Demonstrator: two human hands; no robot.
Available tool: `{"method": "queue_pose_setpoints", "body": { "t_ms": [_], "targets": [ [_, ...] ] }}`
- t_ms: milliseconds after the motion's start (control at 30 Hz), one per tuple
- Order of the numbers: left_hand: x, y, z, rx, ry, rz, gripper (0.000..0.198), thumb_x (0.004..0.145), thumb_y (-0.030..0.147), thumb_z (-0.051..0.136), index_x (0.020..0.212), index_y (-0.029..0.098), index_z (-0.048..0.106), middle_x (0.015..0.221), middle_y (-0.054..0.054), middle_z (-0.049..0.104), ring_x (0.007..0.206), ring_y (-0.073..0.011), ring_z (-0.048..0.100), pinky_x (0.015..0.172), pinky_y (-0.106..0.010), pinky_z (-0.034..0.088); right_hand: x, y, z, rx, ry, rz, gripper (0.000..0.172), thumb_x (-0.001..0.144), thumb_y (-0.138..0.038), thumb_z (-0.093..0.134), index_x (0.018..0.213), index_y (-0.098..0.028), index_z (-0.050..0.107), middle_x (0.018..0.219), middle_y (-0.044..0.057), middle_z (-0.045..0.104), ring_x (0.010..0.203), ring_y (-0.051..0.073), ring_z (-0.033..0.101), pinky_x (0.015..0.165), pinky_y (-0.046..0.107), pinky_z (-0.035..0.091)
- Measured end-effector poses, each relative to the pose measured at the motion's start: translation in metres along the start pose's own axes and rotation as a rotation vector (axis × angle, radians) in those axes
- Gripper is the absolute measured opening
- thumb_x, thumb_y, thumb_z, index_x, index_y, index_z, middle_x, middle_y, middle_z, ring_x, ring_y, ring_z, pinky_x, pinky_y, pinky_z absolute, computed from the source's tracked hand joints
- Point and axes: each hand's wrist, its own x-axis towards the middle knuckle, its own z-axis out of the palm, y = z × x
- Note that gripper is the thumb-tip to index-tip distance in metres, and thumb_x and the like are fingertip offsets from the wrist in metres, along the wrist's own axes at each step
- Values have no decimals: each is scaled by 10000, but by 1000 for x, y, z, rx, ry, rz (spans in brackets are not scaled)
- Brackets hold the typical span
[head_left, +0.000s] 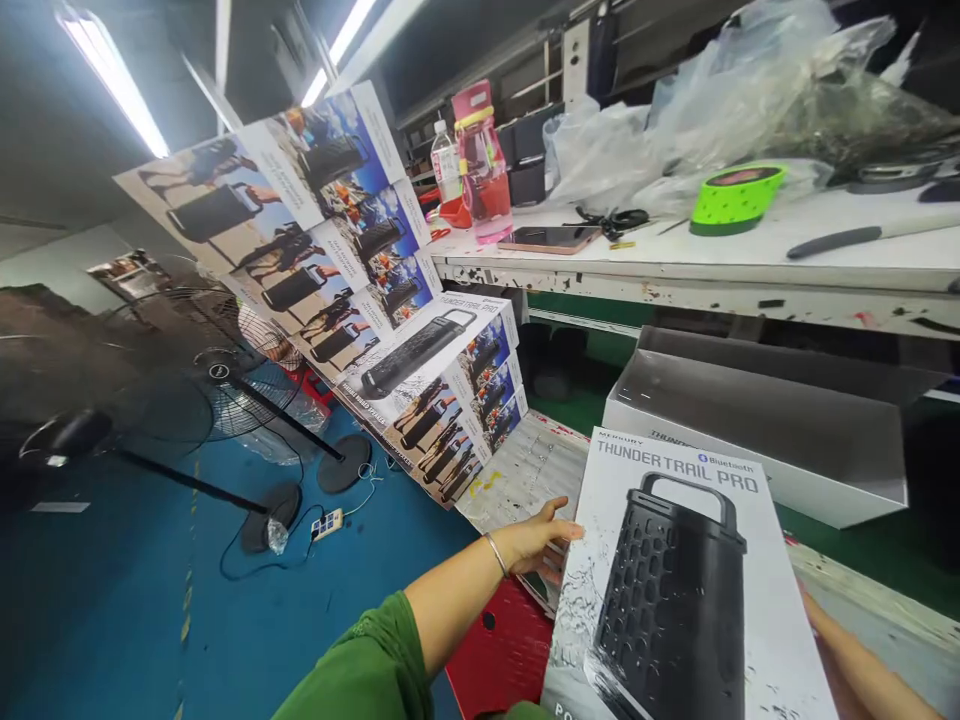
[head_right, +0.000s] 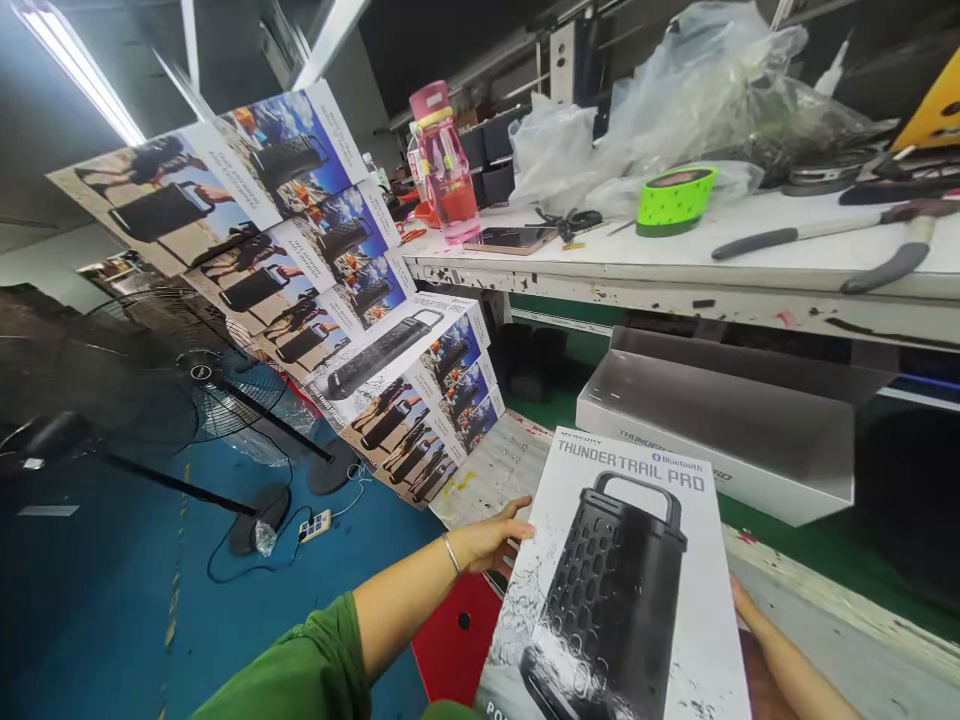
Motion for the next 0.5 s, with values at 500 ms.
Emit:
{"method": "queue_pose_setpoints", "body": {
  "t_ms": [500],
  "targets": [
    [13,22,34,-3,-89,161,1027,566,420,791,1461,310,300,1069,-15,601,841,-164,575,782,-347,472,-21,-10,-22,-69,123,-167,994,759,-859,433,1551,-260,371,1271,231,632,879,416,691,735,570,583]
  ]
}}
